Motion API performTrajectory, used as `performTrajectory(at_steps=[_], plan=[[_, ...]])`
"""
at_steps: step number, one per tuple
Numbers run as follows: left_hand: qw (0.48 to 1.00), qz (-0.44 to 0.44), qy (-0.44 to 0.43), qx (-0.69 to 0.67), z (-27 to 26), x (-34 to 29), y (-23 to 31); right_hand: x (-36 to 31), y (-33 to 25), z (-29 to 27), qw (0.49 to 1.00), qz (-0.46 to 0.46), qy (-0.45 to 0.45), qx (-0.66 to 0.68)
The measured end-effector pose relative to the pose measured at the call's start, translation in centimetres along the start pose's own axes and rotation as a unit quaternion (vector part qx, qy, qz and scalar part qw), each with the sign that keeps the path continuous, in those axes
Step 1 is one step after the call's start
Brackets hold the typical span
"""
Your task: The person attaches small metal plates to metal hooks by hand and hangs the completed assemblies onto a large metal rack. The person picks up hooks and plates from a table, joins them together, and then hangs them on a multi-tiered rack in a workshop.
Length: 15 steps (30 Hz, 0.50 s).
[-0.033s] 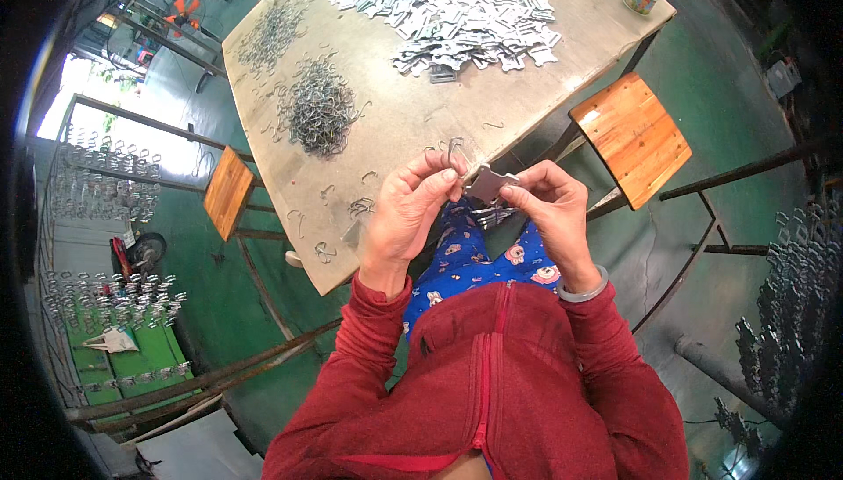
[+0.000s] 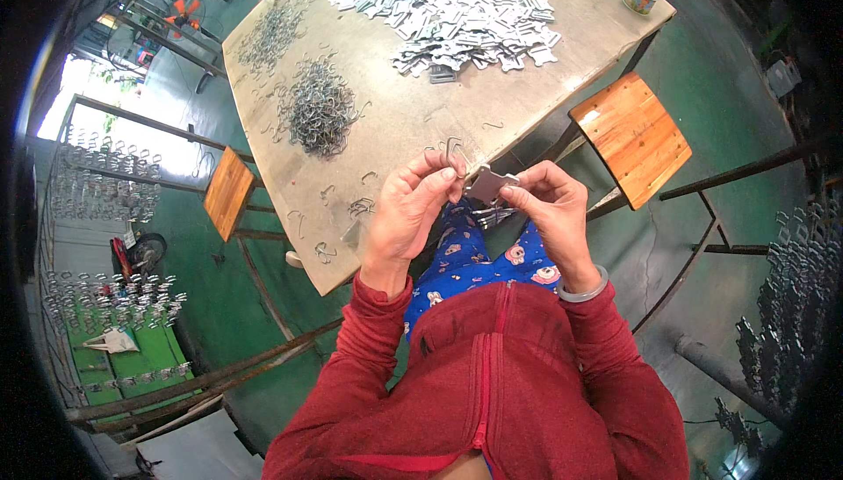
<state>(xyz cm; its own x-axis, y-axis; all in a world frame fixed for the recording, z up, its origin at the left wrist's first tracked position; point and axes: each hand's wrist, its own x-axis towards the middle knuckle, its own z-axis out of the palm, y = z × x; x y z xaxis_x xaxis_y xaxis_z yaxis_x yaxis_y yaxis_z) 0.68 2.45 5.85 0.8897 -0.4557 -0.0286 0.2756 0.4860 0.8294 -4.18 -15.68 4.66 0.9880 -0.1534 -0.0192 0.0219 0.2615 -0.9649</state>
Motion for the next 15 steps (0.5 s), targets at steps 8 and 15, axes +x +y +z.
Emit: performTrajectory(at_steps=[8,15], plan=[[0.765,0.100,0.245,0.587,-9.4,3.7,-0.5,-0.7,-0.3,-0.4,0.997,-0.018,0.034,-0.059],[0.577,0.120,0.225,0.776,-19.8,7.7,1.2,-0.1,-0.2,-0.3,0.999,-0.018,0.019,-0.037]])
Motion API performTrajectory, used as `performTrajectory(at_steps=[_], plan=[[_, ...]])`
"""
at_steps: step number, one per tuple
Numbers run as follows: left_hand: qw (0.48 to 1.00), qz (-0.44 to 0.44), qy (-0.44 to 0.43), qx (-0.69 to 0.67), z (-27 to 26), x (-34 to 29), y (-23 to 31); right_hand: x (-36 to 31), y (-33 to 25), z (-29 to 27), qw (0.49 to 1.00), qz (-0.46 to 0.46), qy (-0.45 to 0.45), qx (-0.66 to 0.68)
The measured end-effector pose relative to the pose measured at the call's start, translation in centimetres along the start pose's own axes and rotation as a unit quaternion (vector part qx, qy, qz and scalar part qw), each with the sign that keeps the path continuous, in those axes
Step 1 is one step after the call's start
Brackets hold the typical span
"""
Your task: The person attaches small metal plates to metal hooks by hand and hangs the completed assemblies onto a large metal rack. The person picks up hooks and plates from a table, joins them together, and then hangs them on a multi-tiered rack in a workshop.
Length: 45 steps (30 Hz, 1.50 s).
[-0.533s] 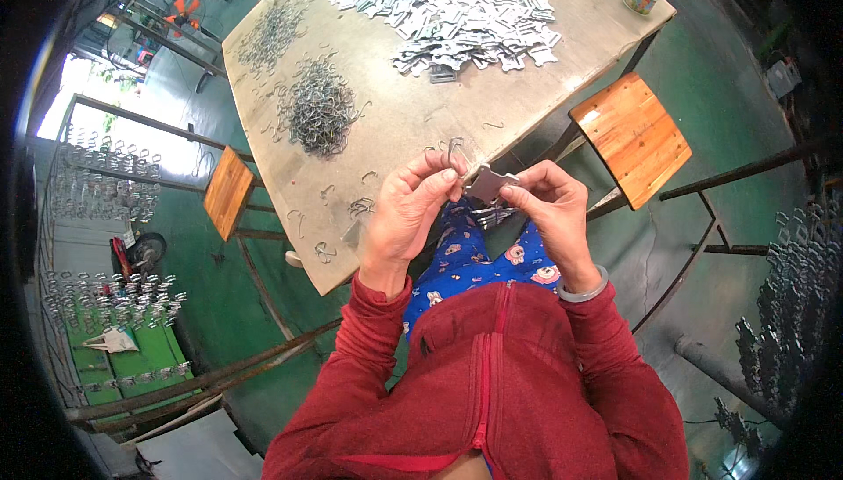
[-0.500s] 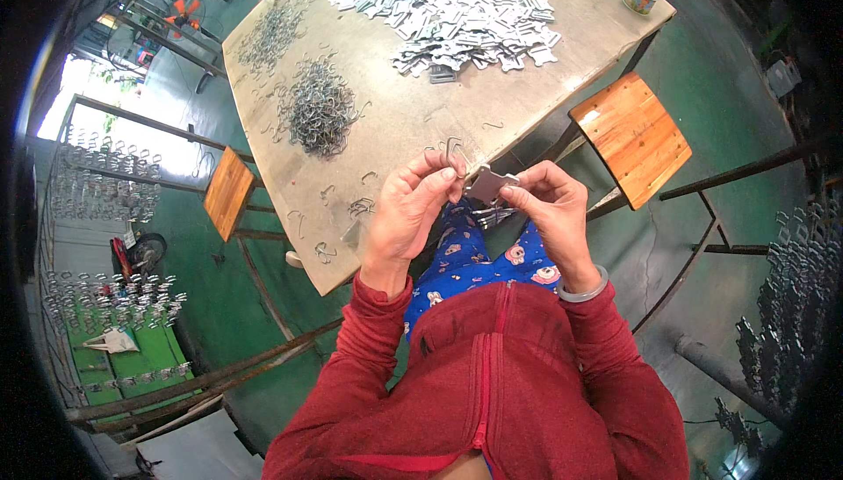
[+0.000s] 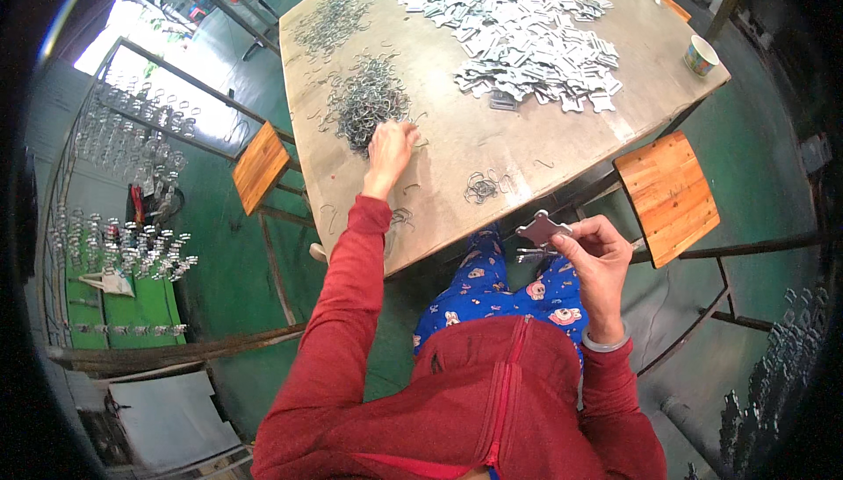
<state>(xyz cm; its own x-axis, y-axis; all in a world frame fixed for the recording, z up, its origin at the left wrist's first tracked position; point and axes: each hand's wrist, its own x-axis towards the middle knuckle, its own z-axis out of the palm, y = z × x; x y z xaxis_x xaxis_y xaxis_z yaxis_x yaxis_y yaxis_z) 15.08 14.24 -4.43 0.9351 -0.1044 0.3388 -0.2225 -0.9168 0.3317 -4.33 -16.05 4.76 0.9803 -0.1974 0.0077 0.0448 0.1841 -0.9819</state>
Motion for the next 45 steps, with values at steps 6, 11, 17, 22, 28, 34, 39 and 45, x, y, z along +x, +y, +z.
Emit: performTrajectory(at_steps=[6,11,17,22,28,34,39,45], plan=[[0.980,0.057,-0.024,0.190,3.5,4.5,-2.8,0.9,-0.8,0.5,1.000,0.000,0.008,0.005],[0.977,0.061,-0.044,0.201,3.8,3.0,-1.2,1.3,-0.6,-0.1,1.000,-0.002,0.009,-0.014],[0.972,0.000,0.018,-0.236,-0.9,-0.3,5.4,1.1,0.4,0.0,1.000,0.002,0.003,0.020],[0.756,-0.095,-0.143,-0.632,-5.7,-5.1,14.1,1.3,1.6,-0.1,1.000,0.006,0.013,0.025],[0.656,-0.110,-0.237,-0.708,-8.1,-7.1,18.8,1.0,1.7,0.0,0.999,-0.008,0.024,0.031],[0.647,-0.119,-0.247,-0.712,-6.4,-7.1,18.7,0.5,1.8,-0.1,0.999,-0.029,0.026,0.020],[0.612,-0.160,-0.240,-0.737,-6.3,-7.8,18.9,0.1,2.6,0.3,0.997,-0.068,0.035,-0.024],[0.714,-0.064,-0.192,-0.670,-8.8,-6.7,22.0,0.9,0.8,-0.4,0.966,-0.234,0.047,-0.103]])
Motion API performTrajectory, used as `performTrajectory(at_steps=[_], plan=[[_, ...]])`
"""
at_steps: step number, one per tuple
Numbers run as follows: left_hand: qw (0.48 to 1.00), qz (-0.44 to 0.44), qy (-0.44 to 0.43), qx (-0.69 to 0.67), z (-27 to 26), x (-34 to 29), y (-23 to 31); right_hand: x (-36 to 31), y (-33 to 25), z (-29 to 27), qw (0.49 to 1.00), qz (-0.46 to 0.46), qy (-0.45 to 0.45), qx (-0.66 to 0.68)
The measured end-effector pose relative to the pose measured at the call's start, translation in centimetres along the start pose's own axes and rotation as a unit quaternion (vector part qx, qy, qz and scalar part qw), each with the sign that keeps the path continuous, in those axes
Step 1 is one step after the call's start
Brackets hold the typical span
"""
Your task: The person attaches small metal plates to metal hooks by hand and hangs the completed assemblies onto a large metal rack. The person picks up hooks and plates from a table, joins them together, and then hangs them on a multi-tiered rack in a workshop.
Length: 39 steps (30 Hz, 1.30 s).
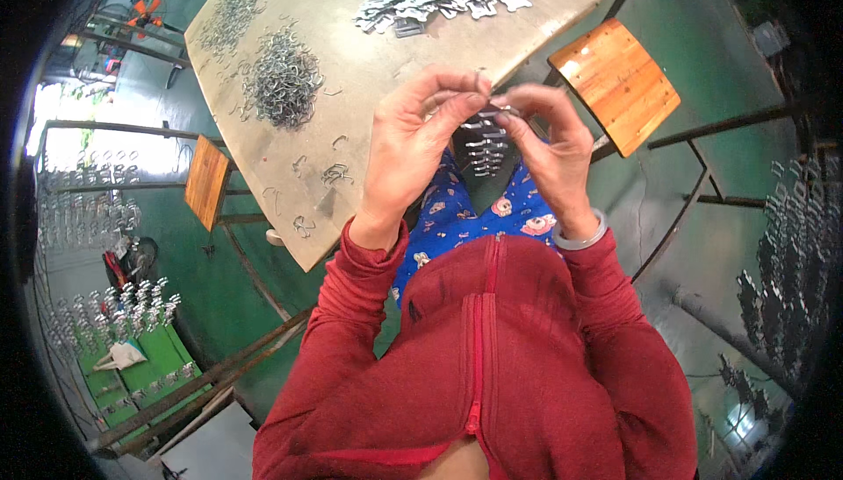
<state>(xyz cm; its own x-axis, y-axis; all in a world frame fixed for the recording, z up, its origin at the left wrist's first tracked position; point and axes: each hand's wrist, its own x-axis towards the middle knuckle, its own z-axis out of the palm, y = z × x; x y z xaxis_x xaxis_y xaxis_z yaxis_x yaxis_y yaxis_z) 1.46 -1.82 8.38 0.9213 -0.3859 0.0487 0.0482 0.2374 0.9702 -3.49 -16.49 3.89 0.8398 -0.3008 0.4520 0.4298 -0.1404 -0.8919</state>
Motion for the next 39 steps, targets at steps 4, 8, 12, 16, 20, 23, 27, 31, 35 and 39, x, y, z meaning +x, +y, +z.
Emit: performTrajectory(at_steps=[4,8,12,16,20,23,27,31,35,39], plan=[[0.924,0.274,-0.087,0.253,2.3,1.4,2.9,1.5,-2.5,-0.4,0.992,-0.084,0.091,0.038],[0.869,0.405,-0.071,0.275,6.1,1.9,5.6,2.7,-6.1,-3.0,0.955,-0.271,0.108,-0.060],[0.917,0.356,-0.046,0.176,9.9,0.0,7.6,2.2,-10.5,-4.9,0.958,-0.234,0.163,-0.030],[0.955,0.265,-0.061,0.118,9.0,-0.4,5.7,2.6,-16.3,-9.6,0.926,-0.315,0.199,-0.063],[0.953,0.036,-0.280,0.110,5.6,3.5,-1.7,1.8,-22.6,-13.6,0.911,-0.292,0.286,-0.043],[0.920,-0.009,-0.356,0.165,2.8,6.0,-10.2,0.8,-26.5,-17.6,0.895,-0.285,0.327,-0.106],[0.893,-0.140,-0.375,0.206,-0.4,7.7,-16.4,-0.4,-30.4,-23.1,0.852,-0.316,0.379,-0.176],[0.882,-0.191,-0.361,0.237,-2.9,9.1,-19.4,-3.1,-35.2,-28.9,0.807,-0.321,0.422,-0.260],[0.854,-0.208,-0.398,0.264,-3.5,9.2,-18.6,-6.1,-40.2,-34.2,0.742,-0.335,0.482,-0.323],[0.842,-0.241,-0.401,0.268,-3.7,9.5,-18.0,-8.6,-44.3,-40.5,0.708,-0.331,0.515,-0.351]])
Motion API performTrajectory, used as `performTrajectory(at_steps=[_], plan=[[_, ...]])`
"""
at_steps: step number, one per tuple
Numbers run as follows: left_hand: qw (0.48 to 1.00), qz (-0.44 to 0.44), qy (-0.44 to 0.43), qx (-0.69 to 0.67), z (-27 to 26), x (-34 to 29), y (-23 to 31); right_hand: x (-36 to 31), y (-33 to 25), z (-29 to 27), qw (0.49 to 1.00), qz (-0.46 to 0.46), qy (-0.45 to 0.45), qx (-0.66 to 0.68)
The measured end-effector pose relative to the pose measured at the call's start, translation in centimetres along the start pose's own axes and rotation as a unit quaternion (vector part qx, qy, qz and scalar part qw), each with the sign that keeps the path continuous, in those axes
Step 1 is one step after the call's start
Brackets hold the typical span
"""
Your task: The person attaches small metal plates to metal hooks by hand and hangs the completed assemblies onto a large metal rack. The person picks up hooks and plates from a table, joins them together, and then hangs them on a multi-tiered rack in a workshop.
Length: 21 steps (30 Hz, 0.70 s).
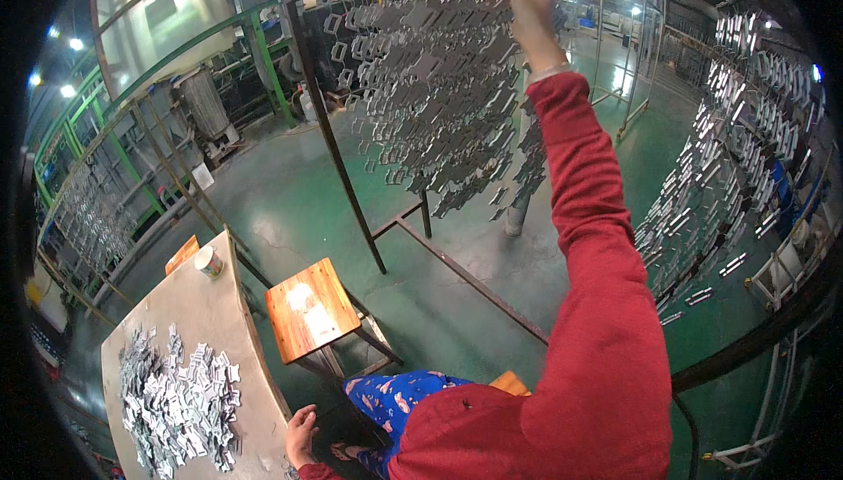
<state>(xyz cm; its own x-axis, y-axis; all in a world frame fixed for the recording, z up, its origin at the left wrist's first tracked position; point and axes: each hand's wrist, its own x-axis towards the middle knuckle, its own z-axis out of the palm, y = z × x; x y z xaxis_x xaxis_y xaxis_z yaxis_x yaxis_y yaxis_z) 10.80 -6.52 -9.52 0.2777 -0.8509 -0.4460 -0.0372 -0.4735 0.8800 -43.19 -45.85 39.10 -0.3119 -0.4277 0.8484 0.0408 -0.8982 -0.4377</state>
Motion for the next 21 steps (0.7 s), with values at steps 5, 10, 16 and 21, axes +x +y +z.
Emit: performTrajectory(at_steps=[5,10,16,21], plan=[[1.000,-0.021,-0.001,-0.006,-0.3,0.3,-0.6,7.8,3.5,-5.4,0.995,-0.046,0.059,-0.061],[1.000,-0.023,0.007,-0.018,0.0,-1.8,0.4,11.0,4.4,-7.2,0.984,0.010,0.136,-0.112],[0.999,-0.037,0.004,-0.010,-0.4,-1.6,-0.5,13.7,7.3,-8.9,0.982,-0.010,0.088,-0.169],[0.999,-0.049,-0.015,0.017,1.2,0.8,0.7,13.2,5.8,-9.2,0.959,-0.053,0.086,-0.264]])
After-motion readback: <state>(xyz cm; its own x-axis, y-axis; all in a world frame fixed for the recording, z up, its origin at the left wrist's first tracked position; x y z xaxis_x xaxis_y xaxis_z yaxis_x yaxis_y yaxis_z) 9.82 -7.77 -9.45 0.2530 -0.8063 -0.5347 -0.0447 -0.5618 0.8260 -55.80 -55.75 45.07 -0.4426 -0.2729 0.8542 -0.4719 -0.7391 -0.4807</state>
